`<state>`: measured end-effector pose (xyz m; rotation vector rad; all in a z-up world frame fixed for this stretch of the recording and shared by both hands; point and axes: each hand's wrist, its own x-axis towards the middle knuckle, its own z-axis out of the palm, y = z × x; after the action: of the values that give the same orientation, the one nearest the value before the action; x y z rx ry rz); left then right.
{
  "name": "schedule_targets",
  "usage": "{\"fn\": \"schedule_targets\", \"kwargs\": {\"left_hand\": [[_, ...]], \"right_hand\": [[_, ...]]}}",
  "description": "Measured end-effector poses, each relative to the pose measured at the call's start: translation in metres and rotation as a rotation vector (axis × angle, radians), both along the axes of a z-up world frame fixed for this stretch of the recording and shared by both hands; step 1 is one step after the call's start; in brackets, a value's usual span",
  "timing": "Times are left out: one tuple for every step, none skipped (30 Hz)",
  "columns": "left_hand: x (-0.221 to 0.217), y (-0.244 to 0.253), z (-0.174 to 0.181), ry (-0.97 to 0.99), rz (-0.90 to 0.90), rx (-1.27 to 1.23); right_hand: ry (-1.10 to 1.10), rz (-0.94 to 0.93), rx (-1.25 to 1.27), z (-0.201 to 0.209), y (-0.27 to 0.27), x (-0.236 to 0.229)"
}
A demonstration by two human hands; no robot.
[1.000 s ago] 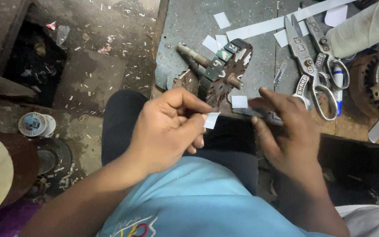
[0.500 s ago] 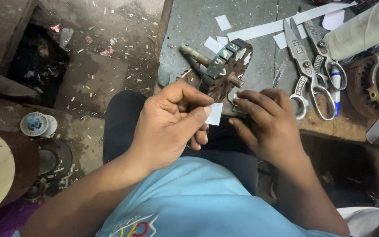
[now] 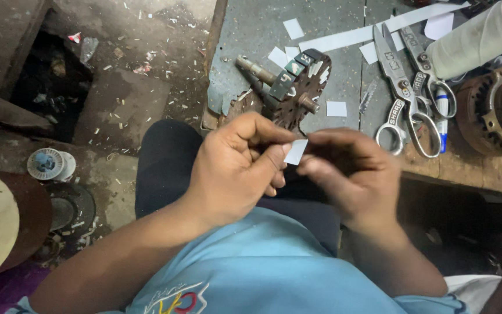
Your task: The person cuts small white paper strips with scissors and inserts them into slots on a motor armature. They repeatedly pick up strips, cut them, and place them into the armature while seated at a cluttered workbench.
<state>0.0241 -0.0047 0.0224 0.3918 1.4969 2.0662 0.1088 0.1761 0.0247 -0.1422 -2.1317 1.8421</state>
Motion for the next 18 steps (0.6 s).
{"fn": "schedule_targets", "kwargs": {"left_hand": [[0.001,0.001,0.000,0.015,0.004,-0.010],[0.002,0.001,0.000,0.091,0.019,-0.022],[0.003,0.001,-0.001,0.162,0.037,-0.034],[0.004,0.000,-0.002,0.233,0.055,-0.047],[0.004,-0.001,-0.003,0.278,0.054,-0.033],[0.003,-0.003,-0.004,0.324,0.052,-0.020],[0.003,-0.003,-0.005,0.371,0.049,-0.004],[0.002,-0.004,-0.006,0.334,0.034,-0.024],[0.002,-0.004,-0.007,0.298,0.017,-0.040],[0.001,-0.004,-0.008,0.261,0.000,-0.056],[-0.001,-0.004,-0.009,0.171,-0.028,-0.025],[-0.003,-0.004,-0.010,0.081,-0.056,0.007],[-0.005,-0.005,-0.011,-0.009,-0.081,0.038],[-0.008,-0.006,-0.012,-0.065,-0.113,0.100],[-0.011,-0.007,-0.012,-0.119,-0.143,0.162],[-0.014,-0.009,-0.012,-0.172,-0.173,0.223],[-0.014,-0.011,-0.012,-0.177,-0.185,0.222],[-0.014,-0.013,-0.012,-0.181,-0.197,0.221]], "right_hand": [[-0.065,0.012,-0.152,-0.005,-0.002,0.001],[-0.054,-0.009,-0.146,-0.010,-0.003,0.001],[-0.048,-0.027,-0.140,-0.014,-0.004,0.001],[-0.041,-0.045,-0.133,-0.018,-0.005,0.001],[0.023,0.005,-0.174,-0.020,-0.005,0.000],[0.087,0.055,-0.216,-0.022,-0.006,-0.001],[0.152,0.104,-0.255,-0.023,-0.006,-0.003],[0.157,0.124,-0.311,-0.022,-0.006,-0.004],[0.162,0.144,-0.365,-0.021,-0.005,-0.005],[0.167,0.164,-0.418,-0.019,-0.005,-0.006],[0.176,0.133,-0.223,-0.016,-0.004,-0.006],[0.186,0.102,-0.028,-0.013,-0.004,-0.005],[0.196,0.073,0.165,-0.011,-0.003,-0.006],[0.286,0.089,0.320,-0.008,-0.002,-0.006],[0.379,0.105,0.472,-0.006,-0.001,-0.007],[0.475,0.121,0.622,-0.004,-0.001,-0.009],[0.509,0.111,0.685,-0.004,-0.002,-0.009],[0.544,0.101,0.748,-0.004,-0.003,-0.010]]}}
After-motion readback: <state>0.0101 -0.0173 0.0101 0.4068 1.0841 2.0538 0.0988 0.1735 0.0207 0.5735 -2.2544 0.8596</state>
